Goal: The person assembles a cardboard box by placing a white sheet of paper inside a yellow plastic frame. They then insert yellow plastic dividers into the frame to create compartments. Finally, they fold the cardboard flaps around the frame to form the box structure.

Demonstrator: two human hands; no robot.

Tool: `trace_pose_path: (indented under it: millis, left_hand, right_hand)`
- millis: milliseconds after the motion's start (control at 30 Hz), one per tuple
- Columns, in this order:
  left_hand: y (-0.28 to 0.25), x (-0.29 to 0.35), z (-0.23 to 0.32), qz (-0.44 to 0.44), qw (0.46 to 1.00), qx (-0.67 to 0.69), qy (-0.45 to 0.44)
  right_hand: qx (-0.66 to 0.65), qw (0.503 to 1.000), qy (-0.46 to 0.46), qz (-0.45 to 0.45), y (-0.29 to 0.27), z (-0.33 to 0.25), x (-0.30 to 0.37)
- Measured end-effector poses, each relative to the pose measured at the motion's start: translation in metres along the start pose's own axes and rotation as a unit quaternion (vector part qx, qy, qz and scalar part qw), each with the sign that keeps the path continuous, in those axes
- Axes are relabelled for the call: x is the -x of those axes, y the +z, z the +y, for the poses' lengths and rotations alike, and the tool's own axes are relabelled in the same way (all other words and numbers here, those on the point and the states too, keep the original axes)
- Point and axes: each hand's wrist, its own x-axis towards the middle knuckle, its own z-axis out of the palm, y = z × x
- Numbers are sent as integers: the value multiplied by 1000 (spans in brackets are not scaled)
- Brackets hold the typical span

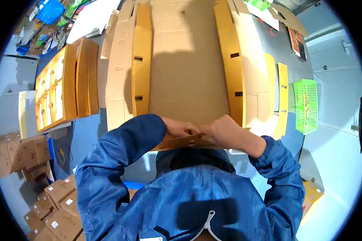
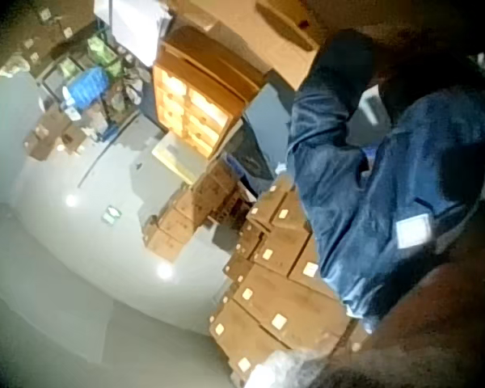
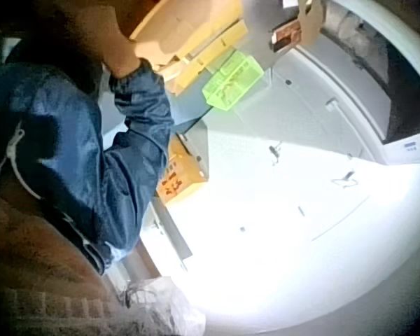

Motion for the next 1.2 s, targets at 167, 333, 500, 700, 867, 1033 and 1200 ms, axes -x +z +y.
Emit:
trace_pose_path:
  millis: [167,333,500,700,867,1033,1200]
  left_hand:
    - [-36,55,-7,300,899,264,-178]
    - [25,116,47,414,871,-133,-230]
    - [37,97,37,437,800,-322,-253]
    - [48,96,20,439,808,-300,-253]
    - [51,93,8,427,833,-254,-245]
    - [32,98,2,277,903,-132,-300]
    - [22,103,-9,191,895,-258,-311]
  right_hand:
    - [-117,988,95,-16,10,72,-36]
    - [-216,966,123,-71,1,98,-56]
    - [-170,976,138,-5,-24,102,-79]
    - [192,968,75,145,-30,58,16]
    - [318,938,32,130,23,86,30]
    - [247,968,34,33,27,107,11]
    - [295,955,7,16,11,101,-2]
